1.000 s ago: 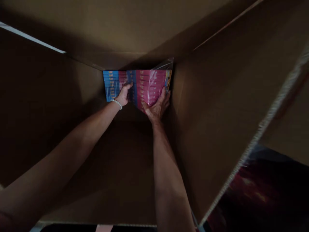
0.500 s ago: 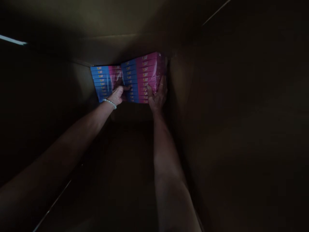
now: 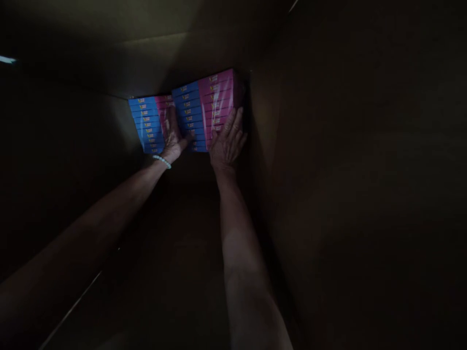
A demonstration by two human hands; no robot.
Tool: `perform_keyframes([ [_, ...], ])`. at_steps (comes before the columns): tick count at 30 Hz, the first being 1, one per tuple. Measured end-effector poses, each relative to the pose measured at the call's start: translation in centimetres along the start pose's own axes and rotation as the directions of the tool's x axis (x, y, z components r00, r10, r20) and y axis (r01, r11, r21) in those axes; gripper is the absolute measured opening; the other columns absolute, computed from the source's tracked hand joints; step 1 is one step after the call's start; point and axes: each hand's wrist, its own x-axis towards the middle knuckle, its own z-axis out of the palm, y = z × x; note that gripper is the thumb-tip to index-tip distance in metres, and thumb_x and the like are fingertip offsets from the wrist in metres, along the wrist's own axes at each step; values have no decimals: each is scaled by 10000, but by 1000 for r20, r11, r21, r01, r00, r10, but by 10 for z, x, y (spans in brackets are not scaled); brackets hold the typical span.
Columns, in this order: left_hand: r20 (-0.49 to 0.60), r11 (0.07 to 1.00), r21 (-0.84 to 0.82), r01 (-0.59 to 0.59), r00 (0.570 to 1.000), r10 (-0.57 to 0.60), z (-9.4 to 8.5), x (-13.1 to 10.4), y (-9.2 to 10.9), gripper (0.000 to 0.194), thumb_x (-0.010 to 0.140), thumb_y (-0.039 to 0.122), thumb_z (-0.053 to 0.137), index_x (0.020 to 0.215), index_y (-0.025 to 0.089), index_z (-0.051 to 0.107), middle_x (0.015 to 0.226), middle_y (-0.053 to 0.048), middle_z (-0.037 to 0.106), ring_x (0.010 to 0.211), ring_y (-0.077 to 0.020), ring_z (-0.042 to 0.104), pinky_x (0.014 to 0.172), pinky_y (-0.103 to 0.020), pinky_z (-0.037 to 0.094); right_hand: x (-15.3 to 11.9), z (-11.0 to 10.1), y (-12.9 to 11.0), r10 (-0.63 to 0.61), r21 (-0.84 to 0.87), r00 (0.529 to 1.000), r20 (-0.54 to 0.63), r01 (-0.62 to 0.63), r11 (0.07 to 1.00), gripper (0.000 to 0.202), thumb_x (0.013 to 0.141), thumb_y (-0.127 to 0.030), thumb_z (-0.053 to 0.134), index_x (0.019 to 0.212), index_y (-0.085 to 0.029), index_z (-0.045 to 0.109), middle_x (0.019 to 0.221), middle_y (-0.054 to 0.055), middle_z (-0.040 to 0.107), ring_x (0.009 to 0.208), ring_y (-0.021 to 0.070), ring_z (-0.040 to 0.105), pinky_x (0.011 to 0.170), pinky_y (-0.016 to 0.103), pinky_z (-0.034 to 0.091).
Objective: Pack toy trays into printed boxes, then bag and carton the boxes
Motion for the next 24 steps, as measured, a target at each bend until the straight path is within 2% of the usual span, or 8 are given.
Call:
perform_keyframes([
  [3, 88, 948, 189, -255, 966, 242, 6, -5, -8, 992, 786, 516, 889, 1619, 248, 422, 1814, -47, 70, 1670, -321, -123, 1349, -552, 45, 6, 8, 4, 27, 17, 999, 29, -28, 999, 757, 1080, -405, 368, 1713, -92, 93, 1797, 157, 79, 1613, 362, 249, 1320, 548, 240],
  [5, 179, 897, 336, -288, 954, 240, 13, 1, -16, 1139, 705, 582, 929, 1650, 271, 375, 1816, -57, -27, 1652, -375, -194, 1319, -644, -37, 18, 15, 16, 60, 25, 994, 90, -62, 998, 784, 1061, -380, 425, 1711, -79, 106, 1793, 171, 101, 1607, 356, 274, 1311, 525, 285],
  [9, 251, 777, 550, -306, 948, 195, 26, 27, -34, 1210, 685, 717, 879, 1656, 201, 374, 1800, -182, 14, 1632, -467, -181, 1200, -715, -255, 33, 38, 36, 164, 42, 968, 191, -175, 984, 753, 1041, -334, 443, 1691, -40, 203, 1770, 249, 145, 1581, 424, 324, 1242, 647, 349],
  [12, 258, 676, 632, -380, 925, 279, 32, 44, -45, 1236, 701, 779, 828, 1668, 171, 354, 1793, -202, 38, 1627, -449, -210, 1151, -665, -348, 16, 55, 35, 135, 28, 982, 130, -140, 990, 693, 1054, -297, 387, 1699, -94, 238, 1790, 208, 104, 1641, 428, 182, 1264, 730, 215],
  [14, 244, 662, 638, -393, 919, 310, 34, 49, -48, 1199, 738, 753, 819, 1675, 181, 338, 1797, -183, 44, 1626, -442, -221, 1138, -663, -362, -2, 60, 30, 63, 4, 985, 163, -64, 998, 677, 1042, -235, 368, 1700, -122, 256, 1792, 179, 139, 1669, 384, 106, 1291, 722, 136],
  [17, 264, 671, 628, -393, 919, 291, 31, 50, -44, 1097, 788, 646, 842, 1666, 202, 357, 1801, -152, 73, 1632, -435, -203, 1139, -668, -357, -13, 60, 27, -1, -19, 964, 267, 6, 1000, 677, 1017, -164, 357, 1690, -127, 294, 1785, 160, 193, 1676, 356, 92, 1305, 701, 125],
  [21, 368, 639, 619, -457, 887, 279, 15, 42, -39, 1100, 757, 508, 912, 1660, 209, 359, 1803, -127, 74, 1649, -421, -148, 1170, -661, -325, 8, 63, 33, -70, -35, 967, 244, 81, 996, 670, 1021, -148, 353, 1689, -192, 318, 1781, 108, 236, 1677, 371, 53, 1282, 749, 130],
  [24, 370, 651, 607, -456, 887, 276, 9, 33, -41, 1042, 778, 461, 896, 1641, 175, 388, 1797, -144, 76, 1662, -385, -114, 1232, -636, -257, 24, 69, 36, -105, -24, 969, 223, 113, 993, 663, 1032, -159, 355, 1691, -212, 304, 1782, 107, 235, 1675, 387, 35, 1250, 800, 125],
])
